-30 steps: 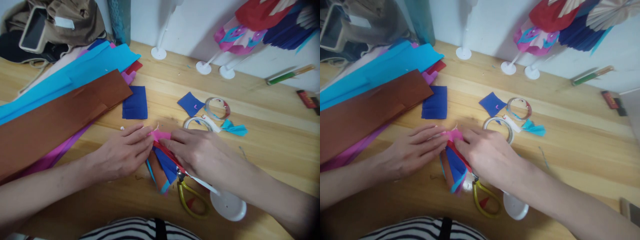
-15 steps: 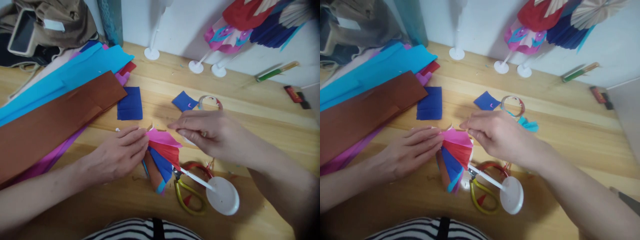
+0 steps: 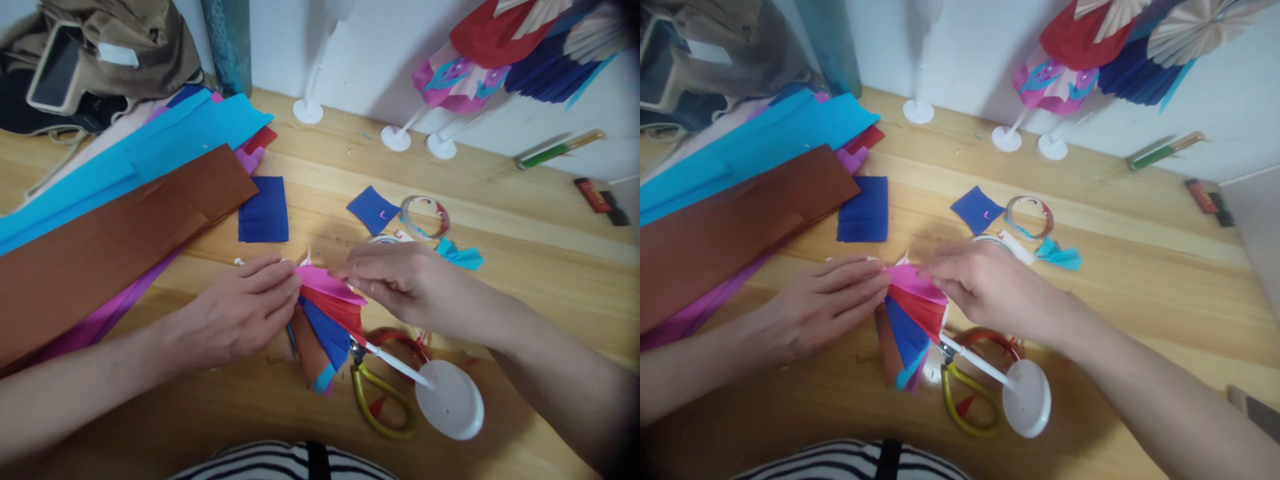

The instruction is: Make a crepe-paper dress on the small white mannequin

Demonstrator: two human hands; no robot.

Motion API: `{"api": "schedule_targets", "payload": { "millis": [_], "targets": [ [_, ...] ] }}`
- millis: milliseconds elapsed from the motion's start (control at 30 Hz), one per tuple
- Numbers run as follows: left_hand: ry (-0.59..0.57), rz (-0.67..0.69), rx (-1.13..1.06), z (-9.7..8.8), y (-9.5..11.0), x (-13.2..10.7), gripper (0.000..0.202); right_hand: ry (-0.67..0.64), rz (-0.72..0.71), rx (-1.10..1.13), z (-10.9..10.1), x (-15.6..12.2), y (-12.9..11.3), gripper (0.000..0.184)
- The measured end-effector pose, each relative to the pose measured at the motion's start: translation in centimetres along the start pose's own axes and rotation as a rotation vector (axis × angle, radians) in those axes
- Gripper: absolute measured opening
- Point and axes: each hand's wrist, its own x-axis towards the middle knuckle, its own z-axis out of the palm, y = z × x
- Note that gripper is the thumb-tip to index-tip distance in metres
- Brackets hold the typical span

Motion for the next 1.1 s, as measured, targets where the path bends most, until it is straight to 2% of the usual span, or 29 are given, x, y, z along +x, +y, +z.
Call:
{"api": "schedule_targets", "payload": {
  "millis": [100,267,367,567,667,767,900,1033,1100],
  "targets": [
    [0.009,0.012,-0.010,-0.1,-0.1,0.2,0.049,0.058,-0.030,-0.010,0.0,1.9,1.0,0.023],
    [0.006,0.010,-0.031,-0.3,-0.1,0.3,0.048,-0.154,-0.099,-0.027,0.6,5.1,2.5,0.016],
    [0.005,0.015,-0.054,-0.3,-0.2,0.3,0.046,-0.212,-0.118,-0.016,0.8,6.2,2.8,0.015],
    [0.001,0.044,-0.102,-0.2,-0.5,0.4,0.044,-0.311,-0.026,-0.037,0.4,7.5,2.7,0.018],
    [-0.043,0.050,-0.097,-0.3,-0.6,0.5,0.041,-0.281,-0.025,-0.046,0.3,7.7,2.8,0.016],
    [-0.081,0.066,-0.100,-0.4,-0.7,0.6,0.040,-0.199,-0.004,0.046,0.2,7.3,3.3,0.011],
    [-0.034,0.081,-0.131,-0.3,-0.8,0.6,0.044,-0.148,0.060,0.169,0.3,6.5,3.7,0.010],
    [-0.021,0.081,-0.149,-0.2,-0.9,0.6,0.044,-0.111,0.080,0.161,0.7,6.1,2.9,0.016],
    [-0.032,0.091,-0.154,-0.1,-0.9,0.6,0.039,-0.107,0.123,0.271,1.1,6.0,2.4,0.016]
  ]
}}
